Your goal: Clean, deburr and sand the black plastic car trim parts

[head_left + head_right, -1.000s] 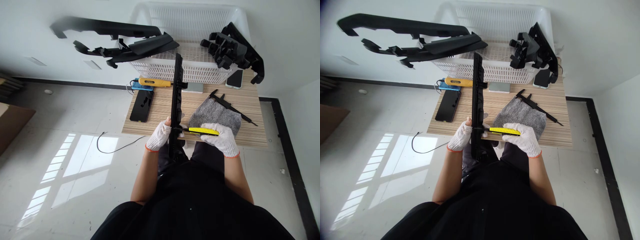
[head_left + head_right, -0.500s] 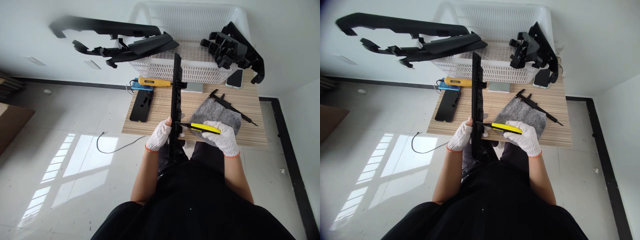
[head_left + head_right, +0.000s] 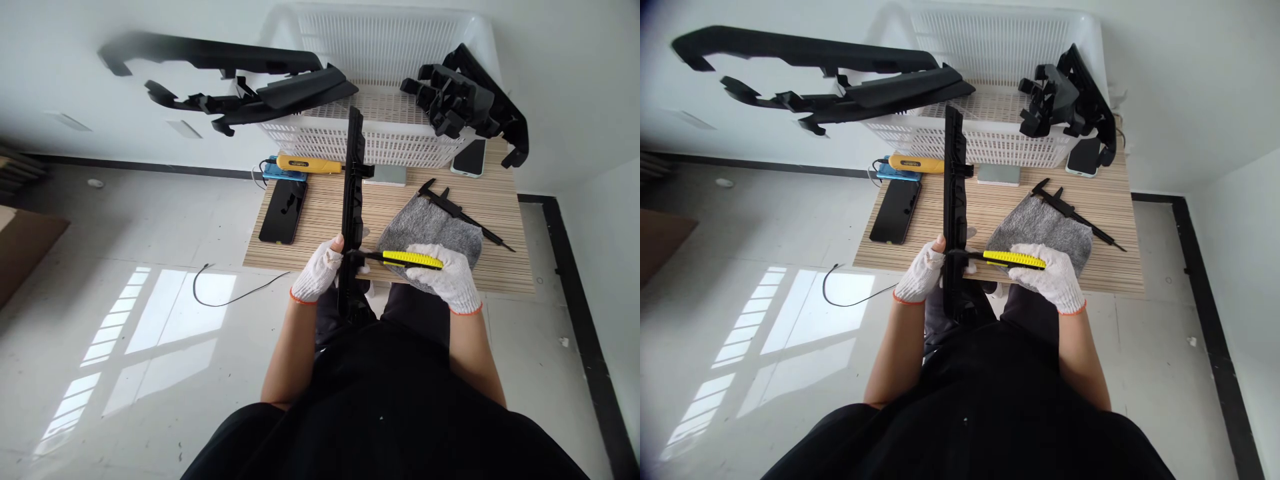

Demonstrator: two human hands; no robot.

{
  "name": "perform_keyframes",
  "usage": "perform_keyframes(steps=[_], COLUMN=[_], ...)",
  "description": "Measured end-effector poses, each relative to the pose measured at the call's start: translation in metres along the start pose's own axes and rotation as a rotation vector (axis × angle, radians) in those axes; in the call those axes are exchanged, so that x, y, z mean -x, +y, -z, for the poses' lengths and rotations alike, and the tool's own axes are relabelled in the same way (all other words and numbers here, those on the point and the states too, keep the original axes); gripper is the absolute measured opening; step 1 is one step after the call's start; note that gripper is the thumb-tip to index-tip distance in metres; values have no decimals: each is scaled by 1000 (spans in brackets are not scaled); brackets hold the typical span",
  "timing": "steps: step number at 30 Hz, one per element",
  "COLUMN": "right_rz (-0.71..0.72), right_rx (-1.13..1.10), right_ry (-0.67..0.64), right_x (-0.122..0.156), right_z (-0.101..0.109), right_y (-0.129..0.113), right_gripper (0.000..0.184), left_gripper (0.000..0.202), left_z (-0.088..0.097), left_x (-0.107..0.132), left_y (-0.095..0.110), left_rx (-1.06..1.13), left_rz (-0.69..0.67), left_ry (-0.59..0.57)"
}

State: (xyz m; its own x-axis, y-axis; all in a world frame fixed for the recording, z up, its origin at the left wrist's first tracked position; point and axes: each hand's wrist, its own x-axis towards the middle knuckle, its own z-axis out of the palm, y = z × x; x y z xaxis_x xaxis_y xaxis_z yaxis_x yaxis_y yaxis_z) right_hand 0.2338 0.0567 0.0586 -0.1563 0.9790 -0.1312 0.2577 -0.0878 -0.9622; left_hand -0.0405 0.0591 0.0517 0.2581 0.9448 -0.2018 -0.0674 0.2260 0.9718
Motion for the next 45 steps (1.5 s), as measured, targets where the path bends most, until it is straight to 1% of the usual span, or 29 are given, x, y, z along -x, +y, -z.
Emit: perform_keyframes(steps=[2,5,8,12,15,16,19,21,25,29,34,41,45], right_rz=[0,-3,-13,5,-6,-2,6,7,63,45,71,105,162], right_rx=[-2,11,20,11,12,16,22,35,52,54,95,176,212], right_ry=[-33,5,-32,39,-7,-5,41,46,113,37,18,-126,-200], right_x=[0,0,0,-1,0,1,2,1,0,0,1,-1,-2], right_z=[0,0,0,0,-1,-1,-2,-2,-2,-2,-2,2,4], right_y=[0,0,0,-3,-5,-6,-6,-4,0,-4,-6,-3,-4], right_gripper=[46,47,49,46,46,46,46,47,46,45,43,47,45], left_gripper=[91,89,87,83,81,80,77,77,79,85,86,85,82], left_z=[0,-1,-1,-1,-3,-3,-5,-5,-3,-2,-3,-2,-2], left_x=[0,2,2,2,2,2,3,3,2,1,2,2,2], left_y=[1,3,4,3,4,6,10,12,10,6,6,4,4], left_rx=[-5,-15,3,-2,7,-2,-45,-53,-51,-47,-28,35,70], left_rz=[-6,14,15,20,-11,-20,-30,-28,-16,-43,-49,-5,20], left_ry=[2,-5,1,-7,1,8,15,12,3,0,-5,26,22])
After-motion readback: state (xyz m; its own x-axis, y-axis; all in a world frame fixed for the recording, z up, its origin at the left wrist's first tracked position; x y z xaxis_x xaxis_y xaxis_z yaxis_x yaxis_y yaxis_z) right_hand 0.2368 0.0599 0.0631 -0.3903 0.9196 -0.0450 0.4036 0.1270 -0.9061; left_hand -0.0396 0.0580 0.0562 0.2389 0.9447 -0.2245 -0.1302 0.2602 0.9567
